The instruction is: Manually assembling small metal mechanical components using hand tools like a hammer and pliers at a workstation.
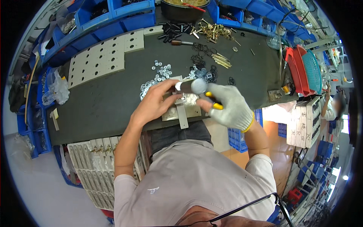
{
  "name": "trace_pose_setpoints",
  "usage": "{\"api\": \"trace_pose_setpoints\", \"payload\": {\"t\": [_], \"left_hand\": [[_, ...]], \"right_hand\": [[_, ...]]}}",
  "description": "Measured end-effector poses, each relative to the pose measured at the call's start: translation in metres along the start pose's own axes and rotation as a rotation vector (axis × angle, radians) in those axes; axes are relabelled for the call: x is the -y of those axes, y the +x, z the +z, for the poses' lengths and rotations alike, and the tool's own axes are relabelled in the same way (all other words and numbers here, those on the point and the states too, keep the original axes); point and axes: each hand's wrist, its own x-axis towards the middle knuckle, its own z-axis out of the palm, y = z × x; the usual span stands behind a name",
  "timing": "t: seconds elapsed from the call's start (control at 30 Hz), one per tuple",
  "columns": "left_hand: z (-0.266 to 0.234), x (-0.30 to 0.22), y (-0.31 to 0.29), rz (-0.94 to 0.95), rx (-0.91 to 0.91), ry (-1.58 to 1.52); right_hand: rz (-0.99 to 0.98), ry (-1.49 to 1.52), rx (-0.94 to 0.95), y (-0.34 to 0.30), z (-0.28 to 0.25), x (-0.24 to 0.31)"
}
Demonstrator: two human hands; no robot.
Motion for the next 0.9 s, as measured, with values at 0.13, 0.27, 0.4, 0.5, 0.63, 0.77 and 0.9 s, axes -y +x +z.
{"api": "trace_pose_setpoints", "payload": {"t": [0.13,0.27,0.4,0.5,0.63,0.77,0.9], "left_hand": [[-0.011,-0.015,-0.004,-0.028,-0.197,-0.388],[-0.052,-0.006,-0.046,-0.148,-0.511,-0.099],[-0.081,0.038,-0.100,-0.415,-0.511,0.411],[-0.077,0.062,-0.121,-0.636,-0.467,0.516],[-0.060,0.047,-0.104,-0.389,-0.577,0.722],[-0.008,0.023,-0.062,-0.298,-0.281,0.117],[0.042,0.032,-0.029,-0.365,-0.113,-0.287]], "right_hand": [[0.298,0.147,-0.312,-0.024,0.004,-0.043],[0.530,-0.163,-0.484,-0.058,0.005,-0.129],[0.737,-0.387,-0.418,-0.101,0.001,-0.202],[0.751,-0.397,-0.398,-0.103,-0.002,-0.197],[0.452,-0.470,-0.580,-0.076,-0.005,-0.167],[0.493,0.774,-0.410,-0.033,0.017,-0.112],[0.388,0.329,-0.025,-0.002,0.069,-0.082]]}}
